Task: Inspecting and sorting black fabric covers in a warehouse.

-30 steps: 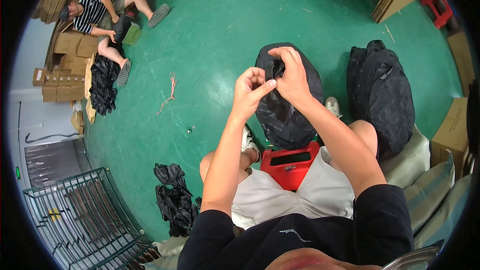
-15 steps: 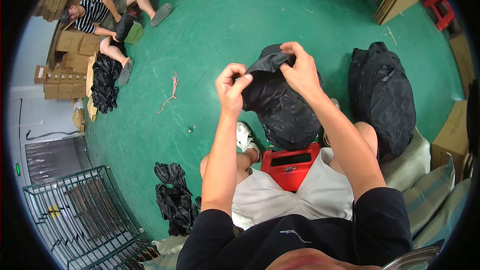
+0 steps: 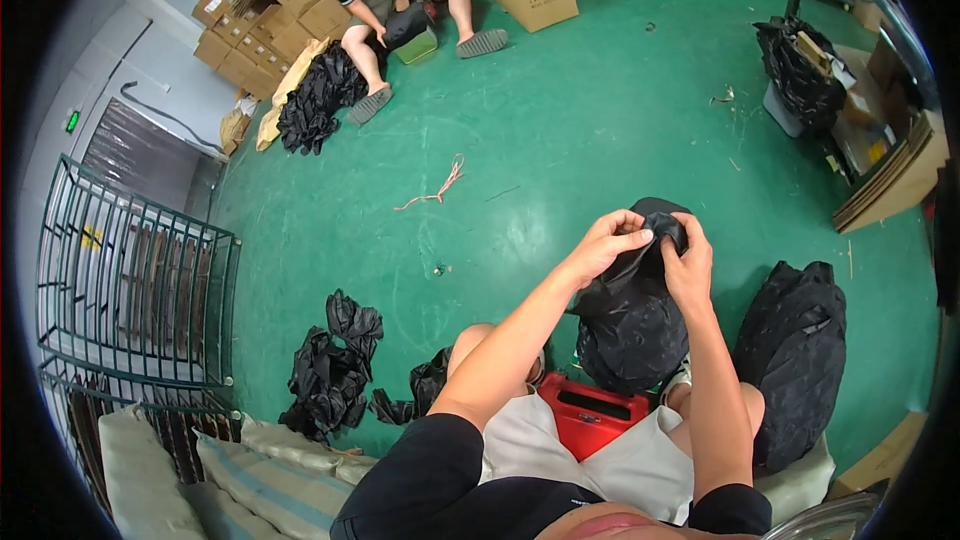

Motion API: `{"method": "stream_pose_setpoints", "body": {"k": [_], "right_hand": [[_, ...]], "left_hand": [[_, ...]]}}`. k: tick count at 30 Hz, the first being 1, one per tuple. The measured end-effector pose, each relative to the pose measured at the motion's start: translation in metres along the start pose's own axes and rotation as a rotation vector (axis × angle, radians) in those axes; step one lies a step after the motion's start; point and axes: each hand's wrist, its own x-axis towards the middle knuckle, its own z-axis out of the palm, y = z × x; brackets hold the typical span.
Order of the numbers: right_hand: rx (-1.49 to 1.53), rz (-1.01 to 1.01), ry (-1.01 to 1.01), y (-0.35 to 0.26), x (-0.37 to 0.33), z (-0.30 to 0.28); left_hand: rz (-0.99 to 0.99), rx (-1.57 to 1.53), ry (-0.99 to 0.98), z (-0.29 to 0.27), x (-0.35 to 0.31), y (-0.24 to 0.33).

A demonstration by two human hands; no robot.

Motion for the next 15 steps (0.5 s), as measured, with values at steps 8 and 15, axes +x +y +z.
{"method": "stream_pose_setpoints", "body": {"k": [8,15], "right_hand": [[-0.112,-0.125,-0.020,0.005,0.005,0.000],[-0.276,-0.033,-0.158,0.006,0.000,0.005]], "left_hand": [[0.119,0.194,-0.020,-0.006,0.007,-0.010],[0.423,0.857,0.282,0.003,-0.001,0.001]]}}
